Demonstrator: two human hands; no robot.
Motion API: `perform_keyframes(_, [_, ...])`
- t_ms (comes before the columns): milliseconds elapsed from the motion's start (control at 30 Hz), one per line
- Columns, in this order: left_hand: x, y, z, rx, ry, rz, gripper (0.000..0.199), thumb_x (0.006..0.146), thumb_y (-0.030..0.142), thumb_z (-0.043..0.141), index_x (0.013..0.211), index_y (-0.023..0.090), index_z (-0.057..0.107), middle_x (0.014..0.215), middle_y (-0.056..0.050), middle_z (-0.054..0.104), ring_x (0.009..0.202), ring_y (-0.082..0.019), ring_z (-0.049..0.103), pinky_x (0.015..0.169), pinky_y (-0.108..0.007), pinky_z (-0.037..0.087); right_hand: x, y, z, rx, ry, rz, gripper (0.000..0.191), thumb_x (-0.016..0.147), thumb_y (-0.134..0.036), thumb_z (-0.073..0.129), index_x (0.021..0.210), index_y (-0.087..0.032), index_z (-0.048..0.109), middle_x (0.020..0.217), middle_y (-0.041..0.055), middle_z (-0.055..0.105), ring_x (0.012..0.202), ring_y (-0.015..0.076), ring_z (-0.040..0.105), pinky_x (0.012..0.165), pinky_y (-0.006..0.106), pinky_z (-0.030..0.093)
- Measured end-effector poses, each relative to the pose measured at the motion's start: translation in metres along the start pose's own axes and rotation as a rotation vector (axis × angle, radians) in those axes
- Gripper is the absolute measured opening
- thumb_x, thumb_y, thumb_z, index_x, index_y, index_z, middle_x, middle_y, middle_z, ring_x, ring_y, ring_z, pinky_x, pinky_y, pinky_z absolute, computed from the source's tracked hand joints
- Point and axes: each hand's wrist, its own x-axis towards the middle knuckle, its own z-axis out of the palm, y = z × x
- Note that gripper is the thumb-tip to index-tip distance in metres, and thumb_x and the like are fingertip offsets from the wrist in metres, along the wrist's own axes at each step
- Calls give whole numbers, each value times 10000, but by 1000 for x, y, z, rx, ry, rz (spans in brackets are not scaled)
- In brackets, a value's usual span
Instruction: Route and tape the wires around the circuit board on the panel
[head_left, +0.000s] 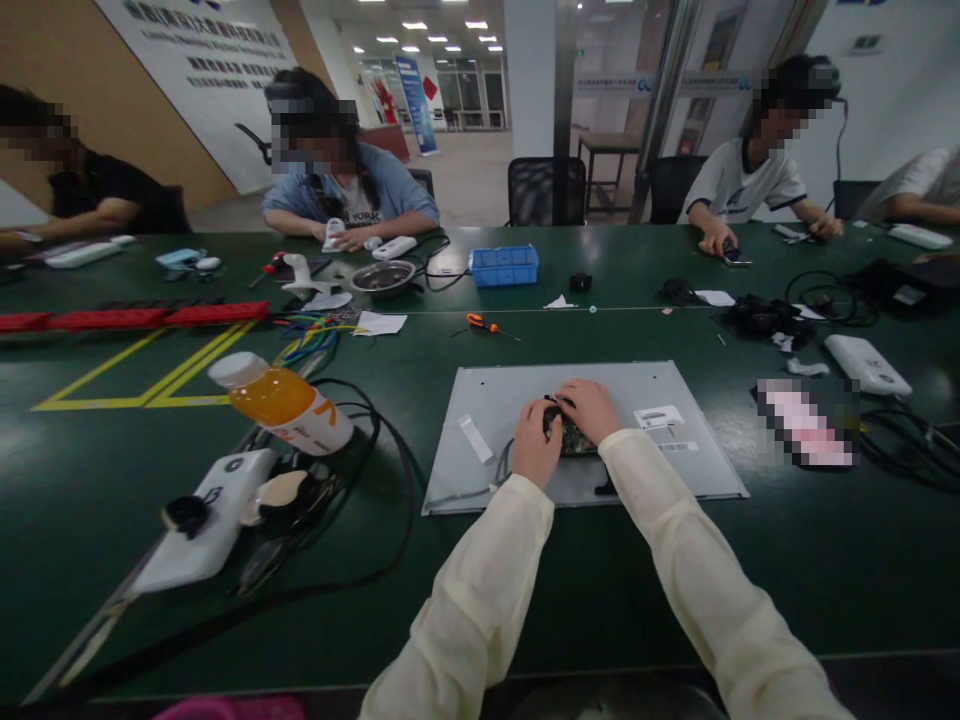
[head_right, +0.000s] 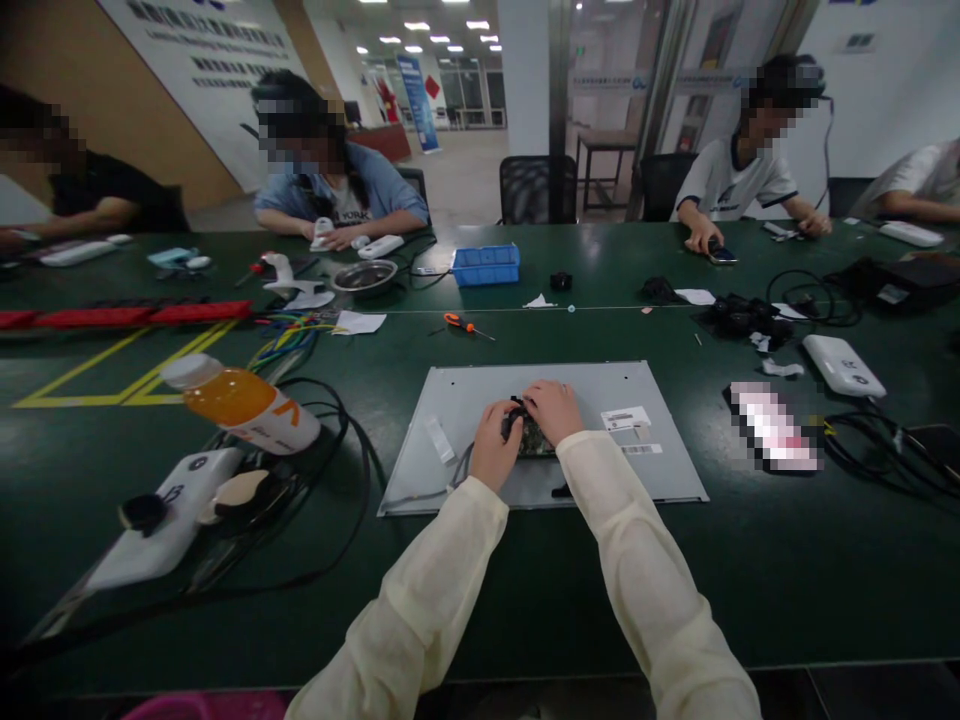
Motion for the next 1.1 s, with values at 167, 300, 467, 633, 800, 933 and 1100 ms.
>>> perform_keyframes(167, [-1, -1, 1, 3, -9, 5, 200, 846, 160, 470, 1034, 194, 532, 1058, -62, 542, 1022, -184, 533, 951, -344, 415, 3, -2, -7, -24, -2, 3, 254, 912, -224, 432, 948, -199, 682, 963, 76, 666, 929, 187, 575, 795, 274, 396])
perform_keyframes(300, [-2, 0, 0, 7, -16, 4, 207, 852, 166, 467, 1049, 189, 527, 1068, -66, 540, 1032, -182, 529, 961, -340, 410, 0, 23, -33, -22, 180, 68, 270, 918, -234, 415, 1015, -200, 664, 1027, 74, 656, 952, 193, 567, 814, 287, 406])
perform_keyframes(467, [-2, 1, 0, 20, -39, -14, 214, 856, 177, 466, 1060, 193, 528, 1093, -70, 532, 1043, -187, 537, 958, -345, 414, -21, 62, -50, -156, 322, 222, 286, 899, -207, 413, 1023, -184, 670, 1092, 108, 633, 1004, 240, 544, 844, 347, 409])
perform_keyframes(633, [-1, 1, 1, 21, -34, -28, 231, 847, 178, 474, 1071, 197, 525, 1101, -71, 530, 1043, -192, 539, 957, -351, 414, -48, 82, -29, -165, 110, 260, 374, 831, -128, 455, 1158, -203, 620, 1236, 113, 577, 1108, 256, 524, 892, 371, 422])
perform_keyframes(800, [-1, 1, 1, 20, -42, -18, 238, 839, 174, 476, 1071, 203, 525, 1106, -71, 526, 1040, -195, 539, 955, -356, 413, -76, 116, -44, -69, 75, 262, 367, 812, -147, 473, 1148, -132, 621, 1192, 121, 610, 1124, 212, 542, 980, 307, 391])
perform_keyframes(933, [-1, 0, 2, 20, -38, 1, 252, 829, 159, 482, 1072, 207, 524, 1100, -67, 528, 1050, -195, 536, 964, -356, 411, -100, 136, -59, -76, 15, 380, 389, 751, -248, 594, 1115, -118, 641, 1087, 139, 643, 1029, 241, 592, 914, 322, 435])
perform_keyframes(1100, [-2, -1, 2, 27, -45, 2, 268, 825, 150, 483, 1083, 210, 522, 1107, -66, 527, 1056, -197, 537, 966, -359, 415, -111, 139, -55, 23, -24, 438, 315, 702, -227, 626, 1009, -182, 679, 954, 75, 672, 814, 178, 637, 758, 278, 476])
